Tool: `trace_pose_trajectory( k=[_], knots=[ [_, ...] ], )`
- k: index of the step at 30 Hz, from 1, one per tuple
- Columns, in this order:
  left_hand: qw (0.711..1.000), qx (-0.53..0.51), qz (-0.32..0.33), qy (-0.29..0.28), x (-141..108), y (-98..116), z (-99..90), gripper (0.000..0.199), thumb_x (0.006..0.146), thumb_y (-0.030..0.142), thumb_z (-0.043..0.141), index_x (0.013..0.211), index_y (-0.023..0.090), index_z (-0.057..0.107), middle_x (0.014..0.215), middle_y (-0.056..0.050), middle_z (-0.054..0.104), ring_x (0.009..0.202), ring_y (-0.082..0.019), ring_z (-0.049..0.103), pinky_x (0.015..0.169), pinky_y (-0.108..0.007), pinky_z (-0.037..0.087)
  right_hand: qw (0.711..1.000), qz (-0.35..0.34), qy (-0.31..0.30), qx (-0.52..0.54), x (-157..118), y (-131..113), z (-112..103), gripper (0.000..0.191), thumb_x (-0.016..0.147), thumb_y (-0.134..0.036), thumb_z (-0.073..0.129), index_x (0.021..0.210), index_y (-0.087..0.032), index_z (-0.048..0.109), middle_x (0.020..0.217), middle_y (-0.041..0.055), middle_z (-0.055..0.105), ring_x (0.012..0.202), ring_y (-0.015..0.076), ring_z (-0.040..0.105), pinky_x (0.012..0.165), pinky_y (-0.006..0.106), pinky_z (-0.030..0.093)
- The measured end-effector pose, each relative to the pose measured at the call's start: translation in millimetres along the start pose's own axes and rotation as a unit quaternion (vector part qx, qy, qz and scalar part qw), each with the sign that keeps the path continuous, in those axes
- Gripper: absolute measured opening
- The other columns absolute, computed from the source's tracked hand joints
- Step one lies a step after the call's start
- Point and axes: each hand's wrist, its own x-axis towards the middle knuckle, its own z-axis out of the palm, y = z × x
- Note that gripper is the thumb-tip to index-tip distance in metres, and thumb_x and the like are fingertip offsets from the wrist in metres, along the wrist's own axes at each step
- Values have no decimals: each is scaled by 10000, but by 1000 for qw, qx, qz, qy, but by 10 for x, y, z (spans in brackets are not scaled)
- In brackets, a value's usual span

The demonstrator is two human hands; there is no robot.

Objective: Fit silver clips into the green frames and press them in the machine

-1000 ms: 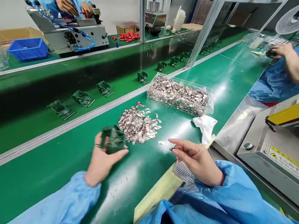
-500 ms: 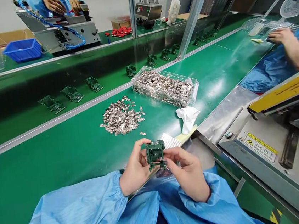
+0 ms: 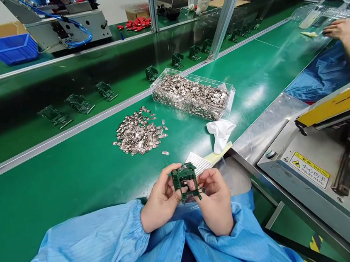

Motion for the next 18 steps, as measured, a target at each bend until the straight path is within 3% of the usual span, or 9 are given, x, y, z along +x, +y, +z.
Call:
trace_pose_trajectory(
  k=[3,7,11,15,18],
  knots=[
    [1000,22,5,9,-9,-8,-4,443,913,251,595,1313,286,407,954,-23,629,828,-101,608,750,-177,516,1000,9,-2,22,-16,6,31,250,769,-237,697,780,-231,447,648,-35,597,549,120,554,504,213,451],
    [997,71,8,41,-26,-13,-4,363,933,312,555,1271,243,442,777,9,562,655,-81,519,597,-153,458,1000,-9,2,-15,-46,45,33,248,808,-272,684,773,-230,441,652,-37,561,558,118,520,509,219,437],
    [994,87,4,66,-25,15,13,335,925,339,558,1228,233,458,766,2,581,601,-87,503,539,-165,436,998,-7,-23,-58,-48,67,-10,182,826,-280,666,843,-226,492,727,-20,562,630,130,533,577,241,467],
    [993,90,0,82,-19,50,38,333,913,354,571,1209,237,473,813,-16,626,617,-108,551,541,-183,462,999,23,-49,-7,-15,49,-43,192,815,-313,674,908,-221,533,887,29,598,764,157,577,644,262,512],
    [992,98,0,81,-21,70,52,331,908,357,577,1199,232,481,794,-9,618,640,-119,582,561,-193,477,995,62,-60,47,10,34,-43,237,764,-315,729,828,-219,521,809,9,593,681,136,549,563,224,481]
  ],
)
